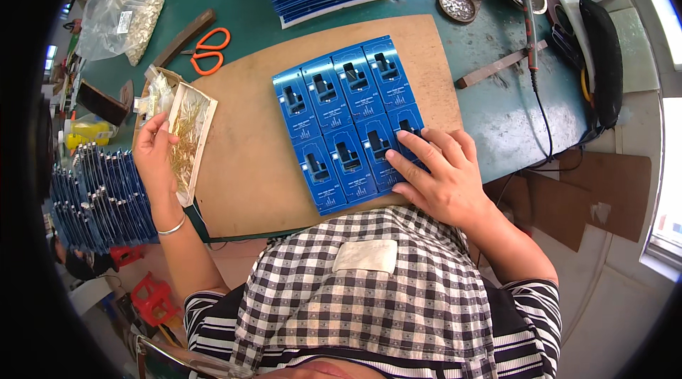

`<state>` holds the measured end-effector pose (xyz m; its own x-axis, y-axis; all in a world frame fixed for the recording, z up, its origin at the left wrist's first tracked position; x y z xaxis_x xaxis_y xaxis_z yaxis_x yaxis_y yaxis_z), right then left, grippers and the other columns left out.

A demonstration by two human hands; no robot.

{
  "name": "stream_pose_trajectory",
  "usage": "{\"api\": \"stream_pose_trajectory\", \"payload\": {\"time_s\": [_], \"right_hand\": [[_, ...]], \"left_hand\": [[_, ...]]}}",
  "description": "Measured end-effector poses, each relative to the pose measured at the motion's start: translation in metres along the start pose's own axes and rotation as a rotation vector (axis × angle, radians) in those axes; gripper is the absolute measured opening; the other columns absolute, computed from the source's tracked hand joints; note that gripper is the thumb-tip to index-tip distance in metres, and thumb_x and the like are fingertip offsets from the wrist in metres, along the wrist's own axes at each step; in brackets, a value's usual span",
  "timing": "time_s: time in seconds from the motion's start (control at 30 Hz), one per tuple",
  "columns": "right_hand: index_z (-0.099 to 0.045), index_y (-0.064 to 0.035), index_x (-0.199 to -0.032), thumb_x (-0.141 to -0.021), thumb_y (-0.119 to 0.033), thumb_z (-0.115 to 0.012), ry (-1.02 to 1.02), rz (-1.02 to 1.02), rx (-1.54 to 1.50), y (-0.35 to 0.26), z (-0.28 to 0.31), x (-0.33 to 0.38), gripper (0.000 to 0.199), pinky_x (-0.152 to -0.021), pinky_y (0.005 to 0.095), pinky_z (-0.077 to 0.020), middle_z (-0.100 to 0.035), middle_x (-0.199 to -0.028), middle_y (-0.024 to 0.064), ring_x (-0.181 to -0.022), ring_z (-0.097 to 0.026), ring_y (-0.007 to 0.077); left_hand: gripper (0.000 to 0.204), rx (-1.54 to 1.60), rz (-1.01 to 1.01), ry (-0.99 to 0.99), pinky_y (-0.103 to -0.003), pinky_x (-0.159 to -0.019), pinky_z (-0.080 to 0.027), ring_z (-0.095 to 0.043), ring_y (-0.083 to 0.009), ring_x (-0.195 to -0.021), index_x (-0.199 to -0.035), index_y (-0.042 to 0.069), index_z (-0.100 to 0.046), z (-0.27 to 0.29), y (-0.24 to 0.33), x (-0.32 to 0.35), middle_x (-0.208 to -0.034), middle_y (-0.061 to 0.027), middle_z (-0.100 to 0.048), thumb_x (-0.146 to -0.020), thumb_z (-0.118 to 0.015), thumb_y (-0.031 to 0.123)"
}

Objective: The person takes small metal pins from a container and inserts them into slots on a blue circuit board by hand. They then solder the pins onto the circuit board using a soldering iron.

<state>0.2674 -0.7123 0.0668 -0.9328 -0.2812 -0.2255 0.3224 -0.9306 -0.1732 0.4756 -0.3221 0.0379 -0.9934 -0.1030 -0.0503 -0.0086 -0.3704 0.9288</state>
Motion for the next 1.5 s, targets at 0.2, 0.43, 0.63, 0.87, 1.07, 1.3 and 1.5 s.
{"api": "stream_pose_trajectory", "payload": {"time_s": [0.2, 0.43, 0.63, 0.87, 1.07, 1.3, 1.5], "right_hand": [[-0.069, -0.0171, -0.113, -0.075, -0.039, -0.071, 0.001, 0.016, -0.002, -0.005, -0.002, -0.003, 0.043, -0.096, 0.0459, -0.0357, -0.056, -0.129, 0.0059, -0.109, -0.053, 0.0265], [-0.067, -0.0161, -0.115, -0.076, -0.040, -0.070, -0.017, 0.029, 0.036, -0.011, 0.000, -0.004, 0.046, -0.094, 0.0457, -0.0363, -0.056, -0.130, 0.0067, -0.111, -0.052, 0.0274], [-0.067, -0.0115, -0.115, -0.075, -0.039, -0.071, -0.022, 0.046, 0.033, -0.017, -0.001, -0.001, 0.049, -0.094, 0.0457, -0.0356, -0.057, -0.129, 0.0064, -0.111, -0.053, 0.0265], [-0.068, -0.0129, -0.109, -0.073, -0.029, -0.074, 0.100, -0.004, -0.027, -0.018, 0.012, -0.014, 0.040, -0.091, 0.0438, -0.0357, -0.059, -0.123, 0.0049, -0.106, -0.054, 0.0255], [-0.068, -0.0133, -0.095, -0.073, -0.011, -0.075, 0.131, -0.054, -0.544, -0.038, 0.002, -0.048, 0.023, -0.087, 0.0371, -0.0353, -0.066, -0.099, -0.0015, -0.096, -0.056, 0.0196], [-0.066, -0.0134, -0.087, -0.075, -0.011, -0.075, 0.099, -0.038, -0.561, -0.043, -0.008, -0.051, 0.015, -0.085, 0.0361, -0.0338, -0.064, -0.092, -0.0017, -0.090, -0.056, 0.0190], [-0.064, -0.0095, -0.086, -0.077, -0.008, -0.071, 0.083, -0.148, -0.533, -0.016, -0.010, -0.046, 0.011, -0.088, 0.0365, -0.0367, -0.060, -0.102, 0.0025, -0.098, -0.054, 0.0222]], "left_hand": [[0.018, 0.388, 0.114, -0.157, -0.019, -0.066, -0.047, -0.057, -0.0078, -0.070, -0.107, -0.003, -0.064, -0.039, 0.029, 0.043, -0.092, -0.0046, -0.063, -0.090, -0.058, -0.002], [0.017, 0.640, 0.456, -0.817, -0.025, -0.075, -0.052, -0.063, -0.0113, -0.078, -0.108, -0.002, -0.063, -0.160, 0.053, 0.151, -0.094, -0.0057, -0.064, -0.092, -0.058, 0.001], [0.018, 0.612, 0.530, -0.941, -0.025, -0.079, -0.052, -0.062, -0.0103, -0.082, -0.111, -0.002, -0.062, -0.181, 0.048, 0.170, -0.101, -0.0051, -0.062, -0.094, -0.057, 0.003], [0.019, 0.593, 0.482, -0.939, -0.025, -0.079, -0.052, -0.062, -0.0101, -0.083, -0.112, 0.000, -0.061, -0.183, 0.051, 0.171, -0.100, -0.0044, -0.062, -0.094, -0.057, 0.003], [0.024, 0.554, 0.331, -0.889, -0.027, -0.078, -0.055, -0.063, -0.0122, -0.085, -0.115, 0.000, -0.057, -0.187, 0.061, 0.168, -0.101, -0.0071, -0.062, -0.092, -0.058, -0.004], [0.023, 0.318, 0.134, -0.863, -0.025, -0.076, -0.054, -0.066, -0.0122, -0.084, -0.113, 0.000, -0.059, -0.186, 0.072, 0.165, -0.095, -0.0071, -0.065, -0.091, -0.059, -0.005], [0.009, 0.281, -0.042, -0.758, -0.025, -0.072, -0.053, -0.066, -0.0129, -0.081, -0.101, 0.000, -0.061, -0.171, 0.068, 0.155, -0.091, -0.0062, -0.065, -0.093, -0.059, -0.001]]}}
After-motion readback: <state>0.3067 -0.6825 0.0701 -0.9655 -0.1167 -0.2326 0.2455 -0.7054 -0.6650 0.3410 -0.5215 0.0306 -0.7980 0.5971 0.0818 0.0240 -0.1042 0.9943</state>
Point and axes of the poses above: each hand's wrist, its own x-axis away from the middle knuckle, its own z-axis out of the back of the hand, y = z × x, the point moved 9 cm from there along -x, towards the middle knuckle
